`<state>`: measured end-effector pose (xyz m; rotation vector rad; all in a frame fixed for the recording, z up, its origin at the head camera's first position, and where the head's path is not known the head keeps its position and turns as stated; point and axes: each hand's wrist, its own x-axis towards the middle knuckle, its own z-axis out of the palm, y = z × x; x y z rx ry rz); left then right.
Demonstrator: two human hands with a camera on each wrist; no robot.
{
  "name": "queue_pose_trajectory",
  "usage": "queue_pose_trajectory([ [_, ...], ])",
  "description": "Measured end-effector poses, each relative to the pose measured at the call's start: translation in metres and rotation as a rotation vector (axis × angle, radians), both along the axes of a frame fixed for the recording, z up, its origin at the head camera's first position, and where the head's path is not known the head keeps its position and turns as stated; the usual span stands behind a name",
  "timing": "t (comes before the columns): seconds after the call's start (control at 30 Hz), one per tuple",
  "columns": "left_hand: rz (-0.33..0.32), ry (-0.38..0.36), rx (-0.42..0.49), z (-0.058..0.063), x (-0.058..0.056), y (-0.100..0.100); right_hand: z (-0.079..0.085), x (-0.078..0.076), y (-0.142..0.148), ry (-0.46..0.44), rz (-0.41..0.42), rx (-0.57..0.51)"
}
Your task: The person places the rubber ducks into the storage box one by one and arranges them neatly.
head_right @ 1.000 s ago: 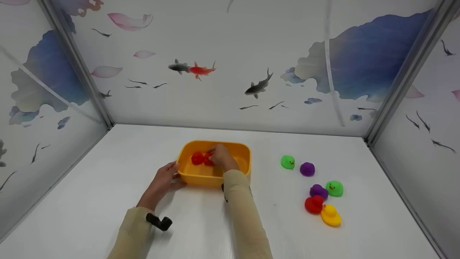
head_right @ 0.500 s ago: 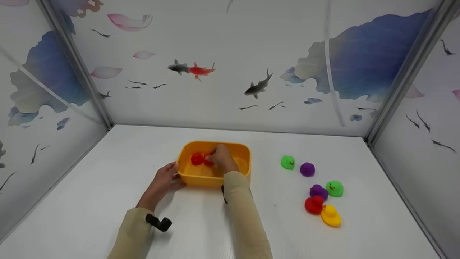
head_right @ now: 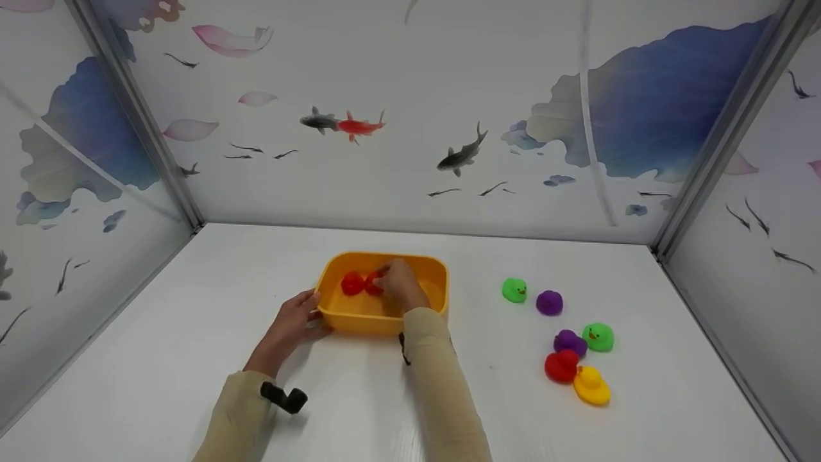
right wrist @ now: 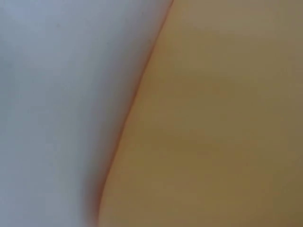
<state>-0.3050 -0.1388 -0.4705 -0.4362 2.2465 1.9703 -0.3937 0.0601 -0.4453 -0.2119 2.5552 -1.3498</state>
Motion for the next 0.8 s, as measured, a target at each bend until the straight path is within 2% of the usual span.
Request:
queue_pose_trajectory([
  [0.23,0.012,0.001,0.058,-0.002,0.000,0.002,0.013,0.009,0.012,0.038,0.038,0.048],
  [0.37,-0.006,-0.005,0.046,-0.003,-0.001,0.002,0.021,0.019,0.018,0.047,0.043,0.074],
  [0.5,-0.004,-0.010,0.027,-0.002,-0.001,-0.001,0.026,0.031,0.024,0.129,0.097,0.103],
  [0.63,-0.001,-0.002,0.026,-0.001,-0.001,-0.003,0.030,0.043,0.035,0.233,0.145,0.083],
  [0.8,-0.019,-0.004,0.038,-0.001,-0.001,-0.001,0.030,0.055,0.059,0.251,0.108,0.015],
])
